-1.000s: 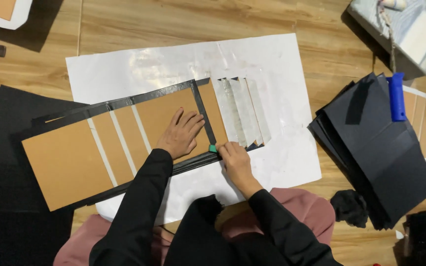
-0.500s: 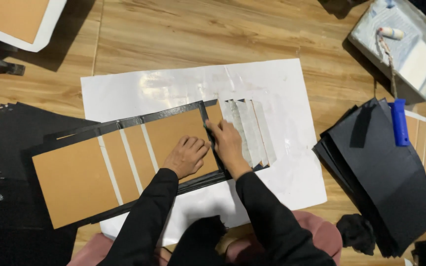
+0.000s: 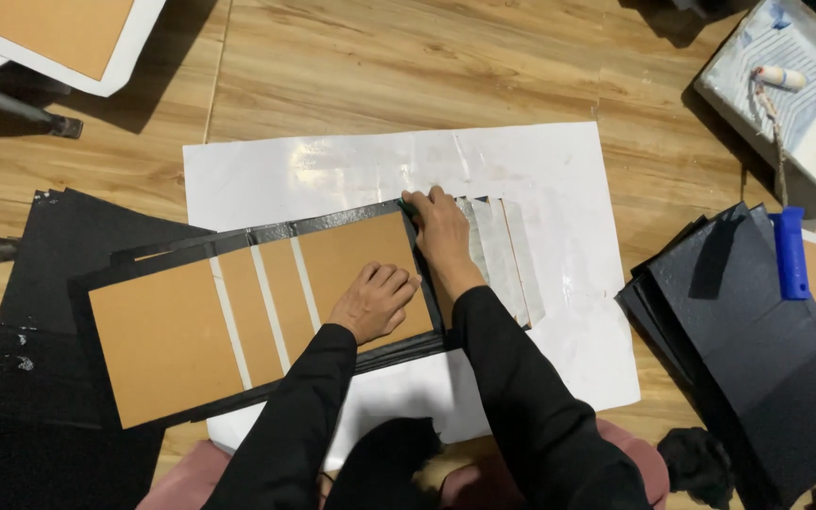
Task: The person applies glue to the spine of a folded brown paper book using a roller, then places black paper covers onto the glued sections and presses them with a green tool. The person repeats this process for multiple sections of the book.
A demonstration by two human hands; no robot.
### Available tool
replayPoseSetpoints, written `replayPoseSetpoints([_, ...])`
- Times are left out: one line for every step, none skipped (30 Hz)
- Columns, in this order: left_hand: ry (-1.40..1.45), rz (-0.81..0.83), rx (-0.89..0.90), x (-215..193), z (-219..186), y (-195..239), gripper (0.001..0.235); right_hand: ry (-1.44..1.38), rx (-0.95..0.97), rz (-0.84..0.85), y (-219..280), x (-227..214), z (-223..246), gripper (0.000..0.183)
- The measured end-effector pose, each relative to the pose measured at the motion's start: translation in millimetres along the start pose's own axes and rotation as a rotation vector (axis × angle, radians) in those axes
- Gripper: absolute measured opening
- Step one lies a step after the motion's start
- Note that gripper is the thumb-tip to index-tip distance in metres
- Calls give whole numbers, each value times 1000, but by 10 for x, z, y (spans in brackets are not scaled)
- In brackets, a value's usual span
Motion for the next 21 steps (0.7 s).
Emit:
replayPoseSetpoints([8,-7,-4,-25,14,-17,7,-21,4,10,23,-30,21,30])
replayPoseSetpoints([20,-12,-9,-54,7,-25,8,-41,9,23,71,-64,42,31])
replayPoseSetpoints([20,-17,-11,56,-10,14,8,-37,6,23,219,-155,104,31])
replayPoseSetpoints([1,24,-64,172,-30,62,30,-48,26,48,385,-242,163,28])
replayPoseSetpoints([-18,64,-117,289,-58,108,53,-59,45,73,556,-331,218,26])
replayPoseSetpoints([-11,63,-110,251,-44,100,53,-56,55,71,840,-387,263,26])
replayPoseSetpoints([-13,103,-132,221,-35,87,57,-66,65,120,1132,-438,308,30])
replayPoseSetpoints([-14,142,-153,192,-43,61,61,-75,77,167,1433,-507,348,33])
replayPoseSetpoints([-4,140,-144,206,-42,82,61,-69,89,164,1604,-630,439,33])
replayPoseSetpoints([-61,190,-166,234,-50,104,57,-146,160,266,1800,-733,526,29])
replayPoseSetpoints([-120,240,-188,272,-69,114,53,-226,230,367,2001,-839,605,24])
replayPoseSetpoints([-90,237,-153,198,-111,151,53,-217,273,351,2147,-1003,523,24])
replayPoseSetpoints([-82,265,-253,139,-117,180,48,-311,350,361,2299,-1165,438,24])
replayPoseSetpoints([-87,282,-367,107,-73,156,44,-401,404,365,2374,-1329,303,30])
replayPoseSetpoints([-71,269,-345,0,-113,168,44,-389,422,344,2451,-1598,50,30])
replayPoseSetpoints([-114,255,-455,-117,-107,207,45,-357,640,245,2553,-1872,-219,17])
replayPoseSetpoints([-156,240,-566,-234,-84,254,48,-325,855,140,2670,-2146,-467,11])
replayPoseSetpoints([-150,237,-555,-254,-125,345,48,-323,864,129,2969,-2256,-947,11])
replayPoseSetpoints([-105,233,-651,-277,-128,455,53,11,966,45,3324,-2455,-1378,18])
replayPoseSetpoints([-67,219,-757,-289,-81,548,60,347,1033,-45,3624,-2687,-1774,31])
replayPoseSetpoints([-70,207,-756,-226,-84,565,60,347,1028,-56,3968,-2611,-2062,31])
Point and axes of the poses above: each hand's wrist, its own y-axis away from the middle knuckle, its own x-axis out of the palm, z = x × y, the point moved 2 cm from there along -y, towards the middle knuckle, and after that the axes turned 14 degrees about -y, right-handed, at the moved point
